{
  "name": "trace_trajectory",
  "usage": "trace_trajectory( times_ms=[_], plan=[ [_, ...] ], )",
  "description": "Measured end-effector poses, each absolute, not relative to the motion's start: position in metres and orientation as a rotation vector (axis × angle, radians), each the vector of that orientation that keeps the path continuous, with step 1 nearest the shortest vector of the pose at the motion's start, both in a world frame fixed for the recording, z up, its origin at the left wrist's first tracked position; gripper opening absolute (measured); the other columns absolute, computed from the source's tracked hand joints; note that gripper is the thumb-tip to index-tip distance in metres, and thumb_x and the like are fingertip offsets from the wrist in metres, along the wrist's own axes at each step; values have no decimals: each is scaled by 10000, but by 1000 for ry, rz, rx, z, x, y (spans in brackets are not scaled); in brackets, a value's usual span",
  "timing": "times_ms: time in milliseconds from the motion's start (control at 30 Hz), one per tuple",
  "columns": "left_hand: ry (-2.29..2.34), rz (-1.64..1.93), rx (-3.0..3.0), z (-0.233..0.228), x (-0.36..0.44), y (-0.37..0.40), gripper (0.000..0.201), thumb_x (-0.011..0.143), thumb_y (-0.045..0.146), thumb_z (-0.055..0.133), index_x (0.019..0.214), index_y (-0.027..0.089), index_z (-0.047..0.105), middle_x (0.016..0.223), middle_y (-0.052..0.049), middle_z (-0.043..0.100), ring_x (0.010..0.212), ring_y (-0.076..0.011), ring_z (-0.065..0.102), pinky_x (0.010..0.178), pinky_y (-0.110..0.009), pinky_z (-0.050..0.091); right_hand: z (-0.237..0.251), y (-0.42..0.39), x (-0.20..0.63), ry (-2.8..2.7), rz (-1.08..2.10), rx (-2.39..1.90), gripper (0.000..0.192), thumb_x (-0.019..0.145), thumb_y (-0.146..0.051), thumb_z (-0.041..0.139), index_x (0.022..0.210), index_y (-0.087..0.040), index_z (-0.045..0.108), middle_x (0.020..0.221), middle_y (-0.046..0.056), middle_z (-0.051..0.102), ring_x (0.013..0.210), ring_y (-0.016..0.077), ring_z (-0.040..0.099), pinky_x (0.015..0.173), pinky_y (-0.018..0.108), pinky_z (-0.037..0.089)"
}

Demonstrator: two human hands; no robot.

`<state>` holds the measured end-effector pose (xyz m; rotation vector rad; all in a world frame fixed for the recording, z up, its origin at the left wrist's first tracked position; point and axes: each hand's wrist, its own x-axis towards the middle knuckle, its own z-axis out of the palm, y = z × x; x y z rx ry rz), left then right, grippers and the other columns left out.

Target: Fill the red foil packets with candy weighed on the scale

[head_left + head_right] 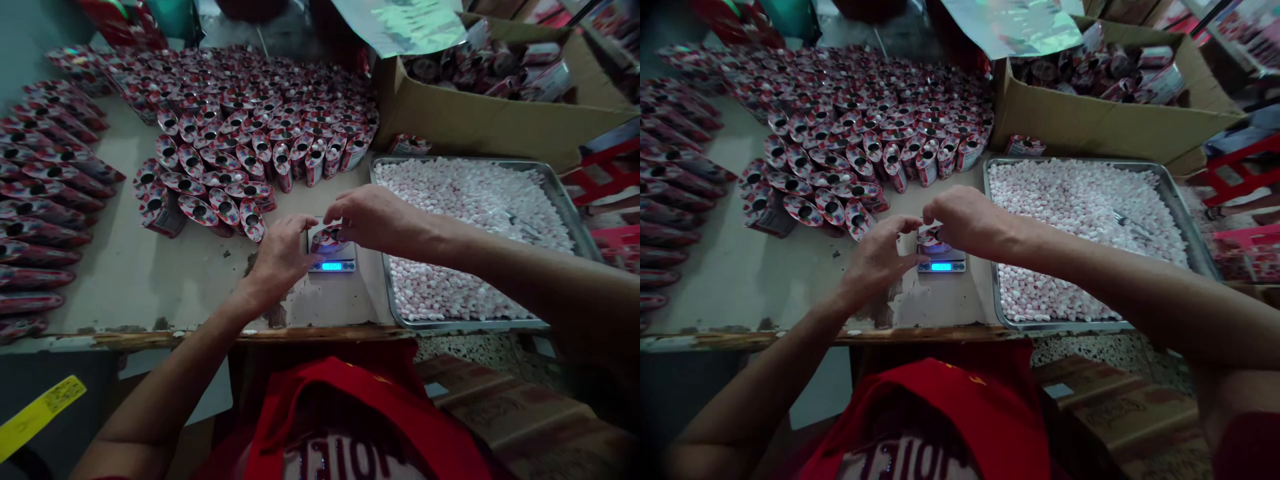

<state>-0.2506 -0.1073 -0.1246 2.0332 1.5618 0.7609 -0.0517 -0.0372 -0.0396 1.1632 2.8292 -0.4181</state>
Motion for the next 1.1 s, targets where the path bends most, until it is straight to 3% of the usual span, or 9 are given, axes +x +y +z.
trace_trajectory(
  times_ms=[333, 433, 533, 700, 900, 1033, 1100],
  plan=[
    [1575, 751, 2059, -125, -239, -103, 553, 729, 161, 972, 1204, 205, 692, 1216, -90, 765, 1143, -296, 699, 1013, -434, 565, -36, -18, -11, 2952, -263, 1464, 258, 952, -243, 611, 1039, -200, 850, 913, 69, 779, 858, 220, 708, 807, 338, 499],
    [1593, 747, 2046, -121, -235, -104, 518, 773, 168, 938, 1225, 203, 687, 1239, -94, 758, 1157, -294, 694, 1016, -430, 560, -42, -25, 19, 2737, -152, 1396, 184, 922, -254, 676, 1002, -206, 835, 883, 68, 755, 805, 228, 670, 731, 338, 437],
    [1615, 721, 2032, -115, -236, -104, 485, 791, 149, 910, 1219, 187, 686, 1221, -103, 753, 1147, -298, 690, 1026, -442, 551, -57, -45, 46, 2538, -61, 1233, 188, 919, -282, 749, 1077, -194, 802, 1004, 99, 751, 895, 261, 652, 731, 340, 400],
    [1664, 706, 2034, -104, -240, -106, 511, 785, 165, 928, 1232, 185, 681, 1259, -110, 745, 1192, -308, 677, 1073, -453, 529, -79, -74, 65, 2414, 97, 1233, 220, 1008, -107, 525, 1082, -125, 732, 1035, 149, 721, 938, 268, 645, 819, 359, 406],
    [1734, 642, 2112, -93, -232, -111, 488, 823, 170, 900, 1262, 191, 687, 1296, -110, 738, 1233, -317, 655, 1123, -462, 499, -71, -70, 83, 2399, -31, 1458, 180, 950, -135, 568, 926, -146, 746, 936, 130, 720, 755, 238, 630, 645, 342, 329],
    [1769, 603, 2146, -94, -222, -111, 507, 815, 201, 914, 1266, 216, 683, 1310, -99, 734, 1229, -327, 646, 1099, -460, 512, -66, -65, 104, 2571, -224, 1724, 123, 881, -184, 688, 937, -156, 794, 852, 96, 738, 762, 240, 654, 680, 338, 399],
    [1779, 588, 2151, -97, -216, -109, 521, 806, 198, 922, 1268, 213, 683, 1315, -98, 733, 1228, -329, 647, 1097, -459, 514, -66, -64, 105, 2629, -508, 1904, 142, 892, -248, 717, 954, -165, 814, 799, 74, 742, 705, 217, 649, 670, 334, 429]
  ],
)
